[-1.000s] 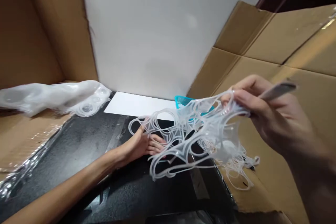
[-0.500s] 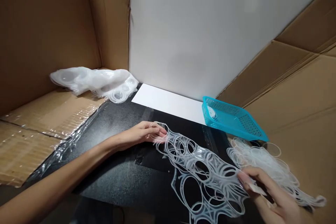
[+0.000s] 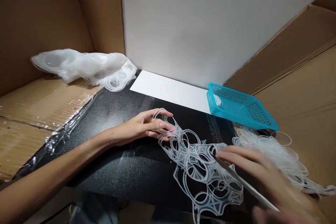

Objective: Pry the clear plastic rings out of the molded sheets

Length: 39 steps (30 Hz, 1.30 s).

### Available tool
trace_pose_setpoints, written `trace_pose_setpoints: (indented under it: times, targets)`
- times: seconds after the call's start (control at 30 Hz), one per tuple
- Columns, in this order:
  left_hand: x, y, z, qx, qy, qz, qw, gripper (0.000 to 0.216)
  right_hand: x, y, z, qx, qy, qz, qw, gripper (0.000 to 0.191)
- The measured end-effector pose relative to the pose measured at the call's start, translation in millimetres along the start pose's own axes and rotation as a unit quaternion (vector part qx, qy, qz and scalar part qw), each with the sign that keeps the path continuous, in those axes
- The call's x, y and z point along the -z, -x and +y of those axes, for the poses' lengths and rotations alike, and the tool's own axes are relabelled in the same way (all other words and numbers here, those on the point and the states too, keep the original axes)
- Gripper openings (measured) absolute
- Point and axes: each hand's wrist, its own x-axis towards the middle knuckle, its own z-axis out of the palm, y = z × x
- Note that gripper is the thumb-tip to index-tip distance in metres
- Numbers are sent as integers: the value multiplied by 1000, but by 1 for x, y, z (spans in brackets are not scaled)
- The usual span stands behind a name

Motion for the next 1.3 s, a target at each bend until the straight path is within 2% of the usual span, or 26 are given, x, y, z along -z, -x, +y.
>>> trace_pose_setpoints:
  times: [0.03, 0.13, 0.17, 0.23, 0.33, 0.47, 0.77, 1.0, 1.3]
  targets:
    - [-1, 1, -1, -5, -14, -4, 1000, 52, -10, -11, -12, 40, -25, -18, 999, 69]
    - [-2, 2, -2, -20, -52, -14, 998, 74, -40, -38, -41, 110, -79, -49, 990, 30]
    - [-2, 3, -2, -23, -59, -16, 998, 76, -49, -44, -46, 121, -89, -46, 988, 27]
    - [-3, 4, -2, -21, -69, -24, 997, 78, -63, -50, -48, 145, -95, -35, 984, 33]
    - [-3, 5, -2, -14, -83, -40, 996, 79, -74, -48, -40, 177, -88, -32, 980, 37]
    - [-5, 7, 0, -16, -98, -46, 994, 74, -79, -46, -31, 163, -98, -58, 980, 35]
    - [-7, 9, 1, -31, -163, -30, 986, 62, -82, -55, -31, 148, -131, -95, 976, 27]
    - [-5, 9, -3, -43, -192, -45, 979, 66, -84, -56, -32, 125, -144, -105, 976, 23]
    - [-1, 9, -9, -64, -234, -50, 969, 63, -86, -63, -33, 101, -138, -155, 973, 14]
